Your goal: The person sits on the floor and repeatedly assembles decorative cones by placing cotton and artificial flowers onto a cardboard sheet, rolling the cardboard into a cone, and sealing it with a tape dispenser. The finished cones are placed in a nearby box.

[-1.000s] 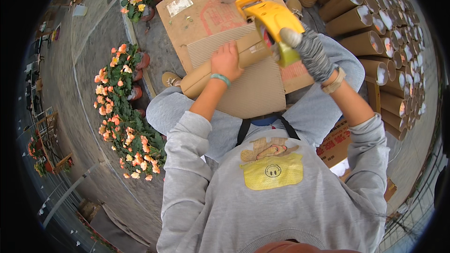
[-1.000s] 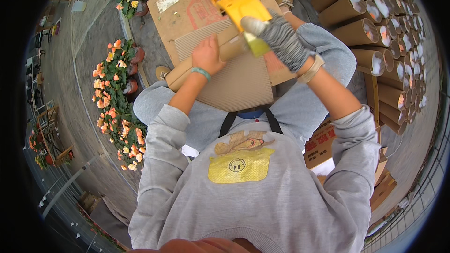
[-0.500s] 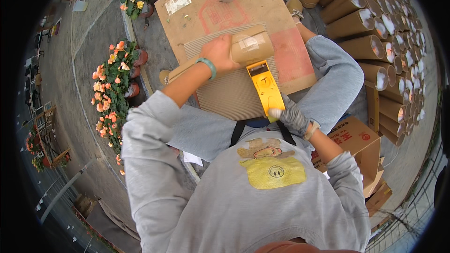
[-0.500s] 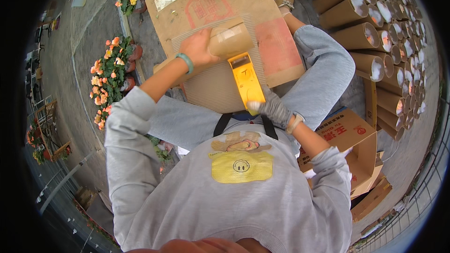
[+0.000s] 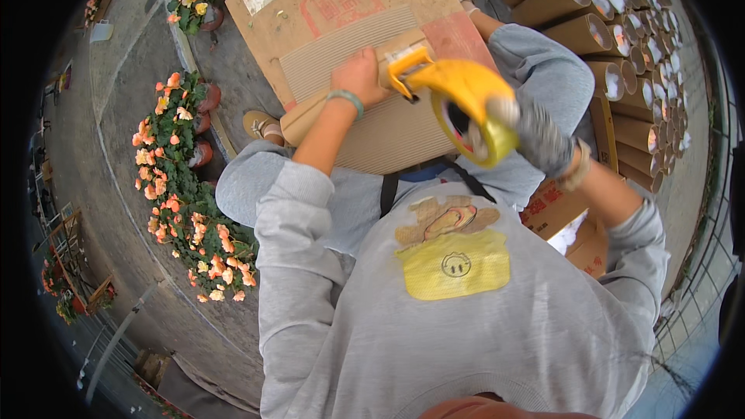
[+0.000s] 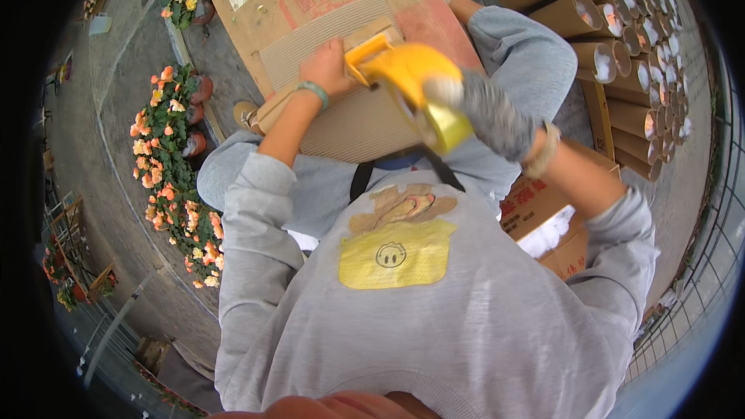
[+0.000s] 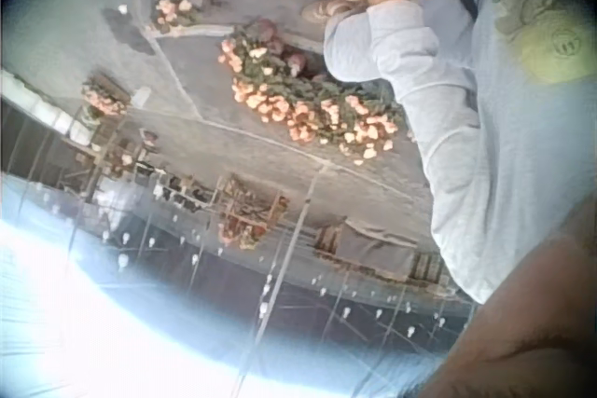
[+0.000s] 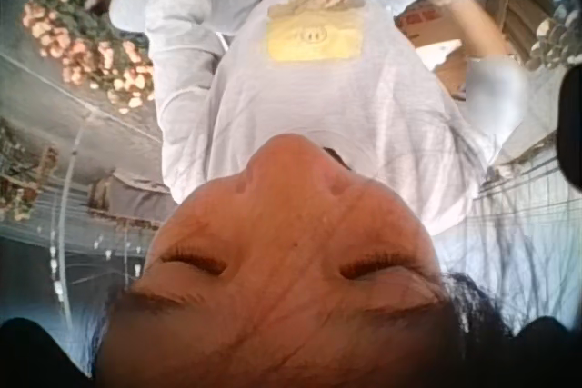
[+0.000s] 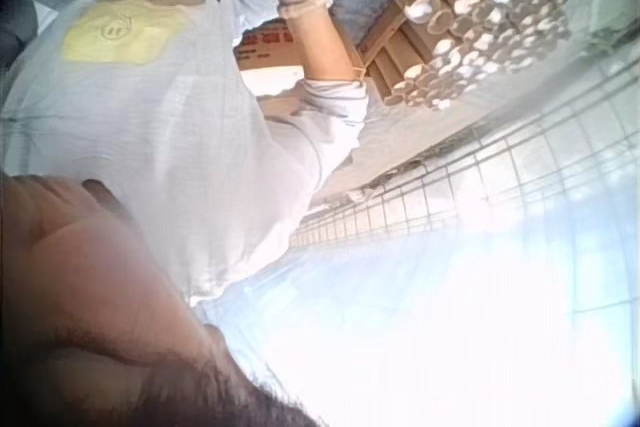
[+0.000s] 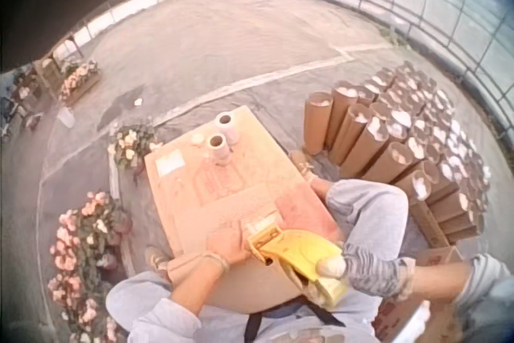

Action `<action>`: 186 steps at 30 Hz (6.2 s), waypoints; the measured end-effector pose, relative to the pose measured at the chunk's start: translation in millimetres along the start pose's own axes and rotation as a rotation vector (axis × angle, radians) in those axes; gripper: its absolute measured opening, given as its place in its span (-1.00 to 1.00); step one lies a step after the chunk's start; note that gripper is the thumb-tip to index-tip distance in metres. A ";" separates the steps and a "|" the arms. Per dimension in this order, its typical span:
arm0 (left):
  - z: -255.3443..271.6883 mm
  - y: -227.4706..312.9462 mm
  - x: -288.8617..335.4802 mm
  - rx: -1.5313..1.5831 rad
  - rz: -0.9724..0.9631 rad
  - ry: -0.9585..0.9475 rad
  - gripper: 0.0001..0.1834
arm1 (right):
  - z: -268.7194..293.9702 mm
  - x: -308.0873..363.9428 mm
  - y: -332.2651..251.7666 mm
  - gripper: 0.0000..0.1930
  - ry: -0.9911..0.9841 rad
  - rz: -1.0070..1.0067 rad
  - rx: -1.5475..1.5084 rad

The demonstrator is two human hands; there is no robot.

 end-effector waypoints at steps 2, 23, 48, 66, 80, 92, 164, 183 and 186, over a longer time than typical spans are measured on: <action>-4.0 -10.9 -19.5 0.033 -0.010 -0.063 -0.22 | -4.4 25.0 21.9 -0.47 0.053 0.035 0.069; 25.0 -11.1 -35.2 1.355 0.207 -0.619 -0.29 | 33.3 -56.6 21.7 -0.31 -0.025 0.633 1.155; -79.2 -9.9 -30.0 0.084 -0.065 0.338 -0.25 | 510.8 -290.1 -13.8 -0.52 0.753 0.223 0.692; -81.9 -16.1 -44.2 -0.091 -0.146 0.413 -0.28 | 401.0 256.4 -12.4 -0.61 1.618 0.599 0.600; -35.4 178.9 154.9 0.683 -0.620 0.338 -0.25 | 336.8 413.0 440.7 0.06 1.631 -0.261 0.245; -108.9 387.2 259.1 0.458 -1.441 -0.389 -0.13 | 306.8 483.4 486.6 -0.04 1.764 -0.191 0.057; -91.5 -51.2 63.3 0.379 -0.116 0.199 -0.19 | 7.1 -318.1 1.1 -0.49 0.104 0.644 0.988; -79.7 -77.1 -33.2 -0.149 0.188 0.500 -0.31 | 46.5 -55.3 69.6 -0.74 -0.106 0.439 0.891; -74.2 -73.2 -32.8 -0.057 0.156 0.512 -0.22 | 105.0 46.8 46.1 -0.81 -0.132 0.068 0.493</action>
Point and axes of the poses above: each hand's wrist, its own x-axis away from the middle knuckle, its own z-axis out of the back of the hand, y = z × x, the point moved 8 cm from there along -x, towards the middle knuckle, and after that the axes turned 10 degrees about z, right-handed, at the moved point
